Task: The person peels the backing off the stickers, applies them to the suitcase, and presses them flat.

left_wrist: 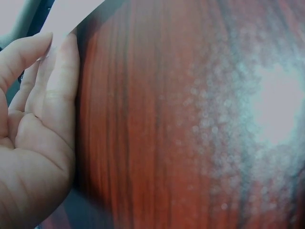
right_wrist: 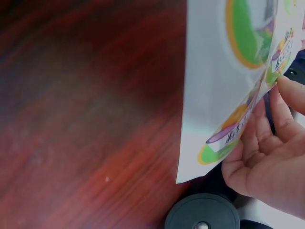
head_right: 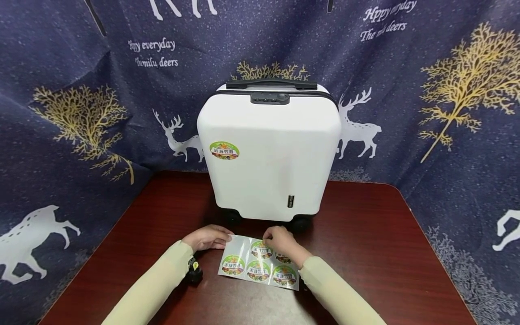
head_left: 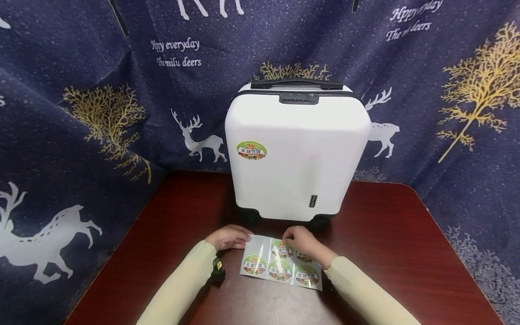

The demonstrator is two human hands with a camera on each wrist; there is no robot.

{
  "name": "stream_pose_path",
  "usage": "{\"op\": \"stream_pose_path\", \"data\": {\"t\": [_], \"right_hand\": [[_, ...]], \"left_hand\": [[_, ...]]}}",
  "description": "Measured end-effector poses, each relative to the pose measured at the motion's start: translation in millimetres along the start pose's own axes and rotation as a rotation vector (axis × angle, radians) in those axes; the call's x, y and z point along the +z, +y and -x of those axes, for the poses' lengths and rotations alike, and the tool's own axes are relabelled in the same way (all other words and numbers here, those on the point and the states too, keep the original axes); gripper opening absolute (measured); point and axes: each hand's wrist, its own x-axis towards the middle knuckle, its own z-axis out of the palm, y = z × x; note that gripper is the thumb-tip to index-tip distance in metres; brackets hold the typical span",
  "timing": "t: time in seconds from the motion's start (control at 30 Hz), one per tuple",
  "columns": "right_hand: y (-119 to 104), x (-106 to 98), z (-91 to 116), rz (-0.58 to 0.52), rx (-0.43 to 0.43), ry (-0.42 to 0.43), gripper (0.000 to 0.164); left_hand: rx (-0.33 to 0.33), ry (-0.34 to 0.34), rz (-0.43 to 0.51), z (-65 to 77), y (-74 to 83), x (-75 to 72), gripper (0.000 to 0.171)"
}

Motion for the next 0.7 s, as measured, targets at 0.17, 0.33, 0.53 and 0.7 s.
{"op": "stream_pose_path", "data": {"t": [0.17, 0.33, 0.53, 0.7], "right_hand": [[3, -1, -4, -0.048, -0.029, -0.027, 0.006], [3, 1, -9, -0.053, 0.048, -0.049, 0.005], [6, 1, -13, -0.041, 0.102, -0.076, 0.007], [11, 0, -15, -0.067, 0.112, -0.102, 0.008]], "left_hand": [[-0.002, 0.000, 0.002, -1.8, -0.7, -1.1, 0.039], [0.003, -0.007, -0.001, -1.7, -0.4, -0.9, 0.040], [-0.004, -0.013, 0.001, -0.4, 0.3, 0.5, 0.041], [0.005, -0.030, -0.006, 0.9, 1.7, 0.3, 0.042]]}}
